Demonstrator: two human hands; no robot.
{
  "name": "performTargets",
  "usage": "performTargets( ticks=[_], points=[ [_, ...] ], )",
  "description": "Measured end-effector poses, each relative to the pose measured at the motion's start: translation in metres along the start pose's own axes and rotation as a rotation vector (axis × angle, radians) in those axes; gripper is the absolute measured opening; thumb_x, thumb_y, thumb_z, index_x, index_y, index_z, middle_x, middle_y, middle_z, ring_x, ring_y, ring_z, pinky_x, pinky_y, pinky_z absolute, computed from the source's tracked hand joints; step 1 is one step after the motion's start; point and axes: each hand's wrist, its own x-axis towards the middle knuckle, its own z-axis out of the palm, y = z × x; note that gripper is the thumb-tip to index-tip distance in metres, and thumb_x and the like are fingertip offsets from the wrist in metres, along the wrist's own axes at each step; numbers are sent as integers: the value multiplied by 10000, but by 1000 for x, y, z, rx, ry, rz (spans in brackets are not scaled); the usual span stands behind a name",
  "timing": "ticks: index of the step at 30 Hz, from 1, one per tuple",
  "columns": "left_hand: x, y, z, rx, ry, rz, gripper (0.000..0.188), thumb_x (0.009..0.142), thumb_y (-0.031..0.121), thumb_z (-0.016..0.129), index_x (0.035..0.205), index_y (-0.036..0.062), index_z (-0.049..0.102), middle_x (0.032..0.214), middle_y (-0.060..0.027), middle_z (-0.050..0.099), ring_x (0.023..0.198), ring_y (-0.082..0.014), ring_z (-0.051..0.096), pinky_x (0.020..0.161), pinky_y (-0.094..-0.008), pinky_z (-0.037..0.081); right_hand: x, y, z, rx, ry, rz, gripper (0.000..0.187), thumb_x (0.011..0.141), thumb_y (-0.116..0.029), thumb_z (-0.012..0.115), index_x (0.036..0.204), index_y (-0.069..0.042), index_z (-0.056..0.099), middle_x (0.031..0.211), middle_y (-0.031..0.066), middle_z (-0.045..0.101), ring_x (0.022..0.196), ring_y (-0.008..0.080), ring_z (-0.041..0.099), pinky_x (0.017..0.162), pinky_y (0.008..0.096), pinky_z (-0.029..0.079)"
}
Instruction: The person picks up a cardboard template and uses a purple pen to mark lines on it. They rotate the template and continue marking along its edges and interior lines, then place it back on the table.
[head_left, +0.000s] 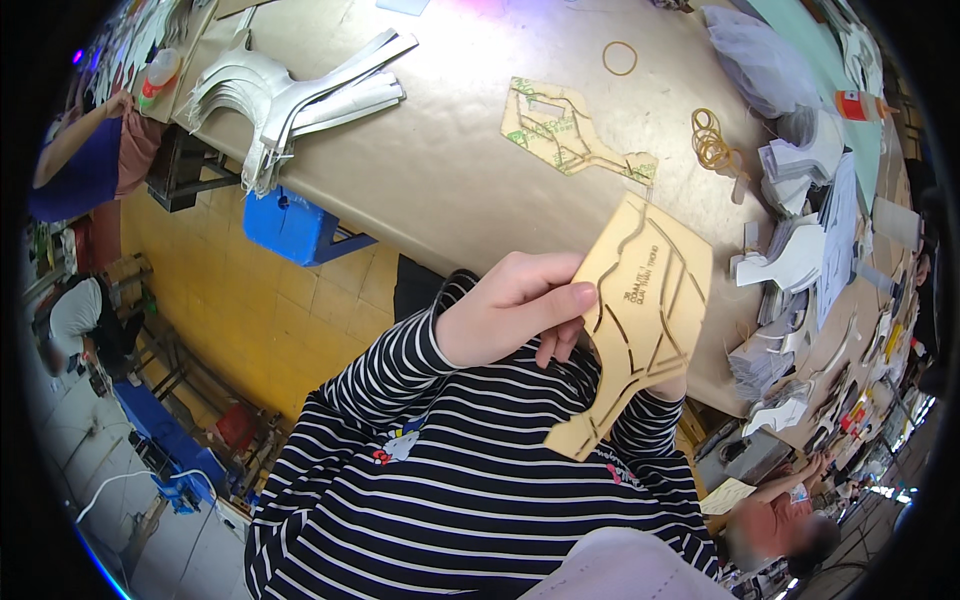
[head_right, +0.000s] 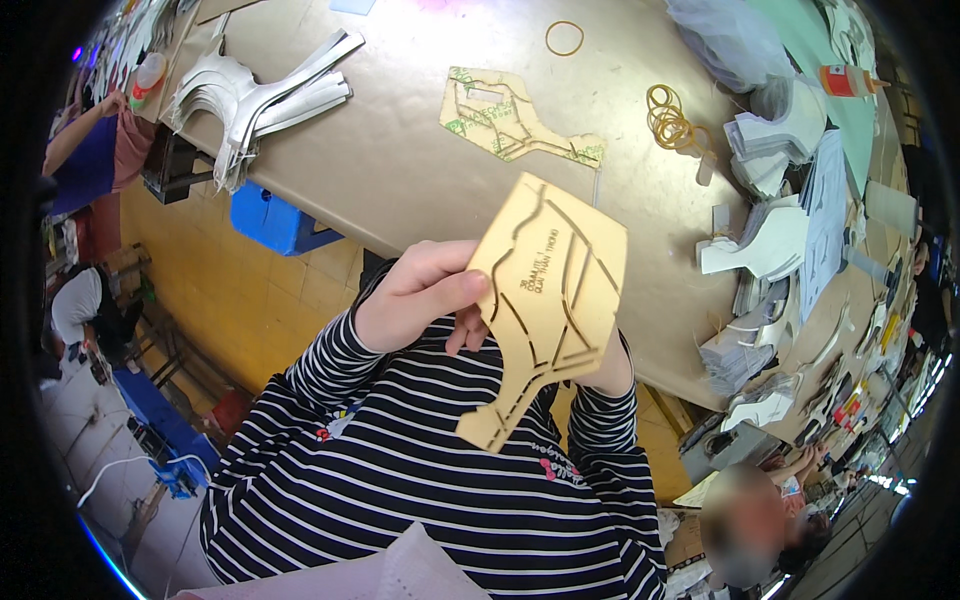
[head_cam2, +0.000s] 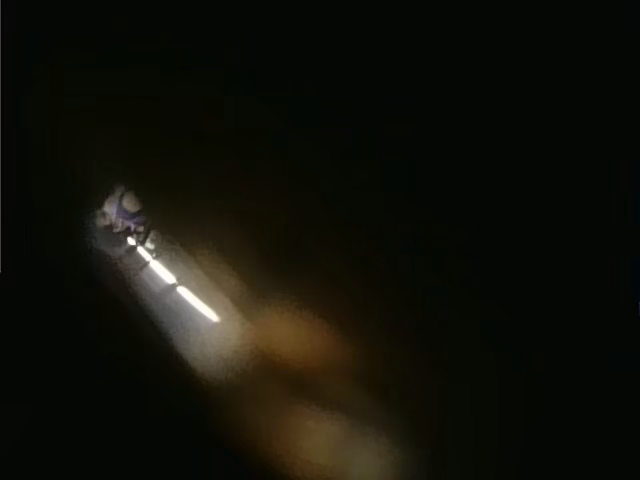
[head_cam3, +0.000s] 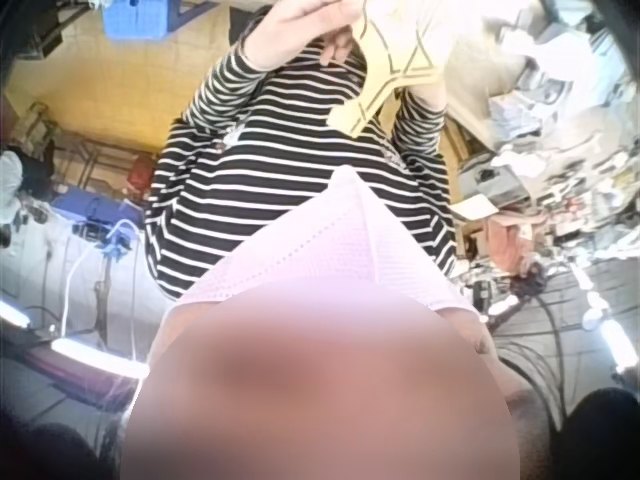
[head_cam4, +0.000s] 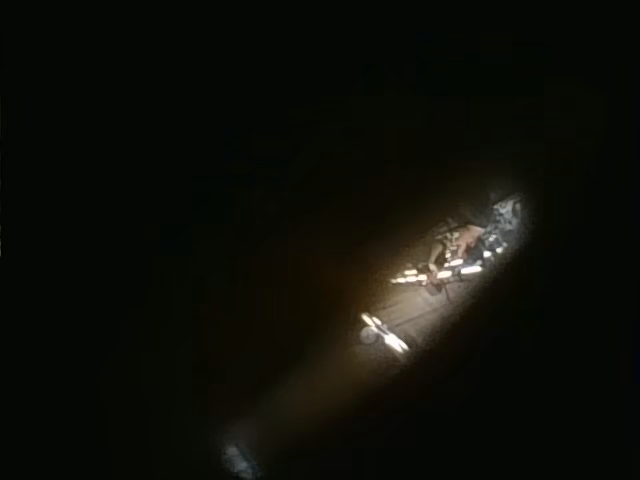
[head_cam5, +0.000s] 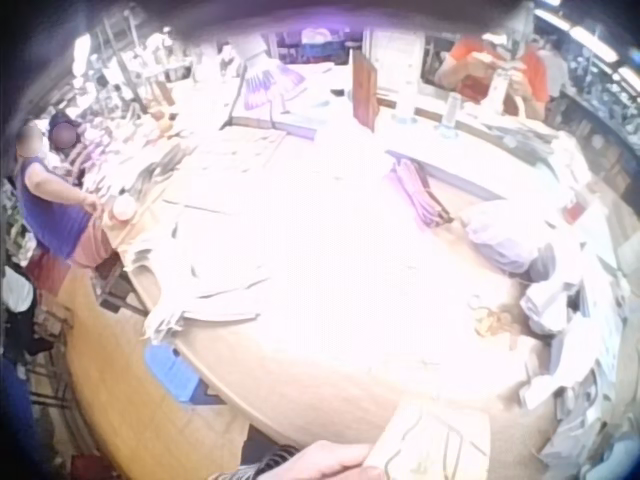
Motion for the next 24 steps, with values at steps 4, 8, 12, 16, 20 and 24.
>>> performTargets(
  ticks=[4, 8, 12, 16, 20, 24],
  points=[
    [6, -9, 2, 61, 58, 84, 315, 1000, 238, 416, 868, -17, 546, 653, 8, 442, 567, -60, 407, 514, -207, 346, 2, 0, 2, 0, -8, 10, 182, 912, -95, 505, 1045, 13, 567, 881, 74, 593, 687, 95, 546, 556, 220, 431],
    [6, -13, 5, 16, 110, 58, 333, 1003, 248, 400, 849, -9, 545, 630, 22, 416, 577, -55, 377, 517, -208, 320, -4, 2, 3, -2, -8, 22, 187, 914, -100, 503, 1049, 13, 564, 885, 75, 590, 692, 97, 545, 561, 222, 431],
    [6, -14, 4, 41, 176, 90, 347, 1001, 239, 400, 819, -18, 545, 630, 25, 434, 592, -43, 362, 527, -204, 308, -10, 4, 4, -1, -15, 29, 191, 916, -105, 500, 1053, 13, 561, 890, 76, 588, 697, 100, 544, 565, 223, 431],
    [8, -16, 3, 138, 143, 248, 368, 1002, 241, 399, 826, -52, 535, 632, -30, 470, 608, -88, 419, 579, -242, 374, -11, 6, 5, -3, -21, 34, 195, 917, -110, 498, 1057, 12, 558, 895, 77, 585, 703, 102, 543, 570, 225, 430],
    [9, -17, 2, 157, 142, 260, 379, 1005, 248, 394, 837, -61, 534, 641, -58, 494, 614, -118, 451, 603, -257, 398, -11, 8, 7, -3, -26, 32, 200, 919, -116, 495, 1061, 12, 554, 899, 78, 582, 708, 105, 542, 575, 227, 430],
    [6, -15, 6, 158, 158, 263, 377, 1009, 246, 380, 854, -57, 543, 646, -72, 515, 609, -127, 465, 603, -258, 401, -13, 10, 10, -7, -25, 41, 204, 921, -121, 493, 1065, 12, 551, 904, 79, 579, 714, 107, 540, 579, 228, 430]
  ],
)
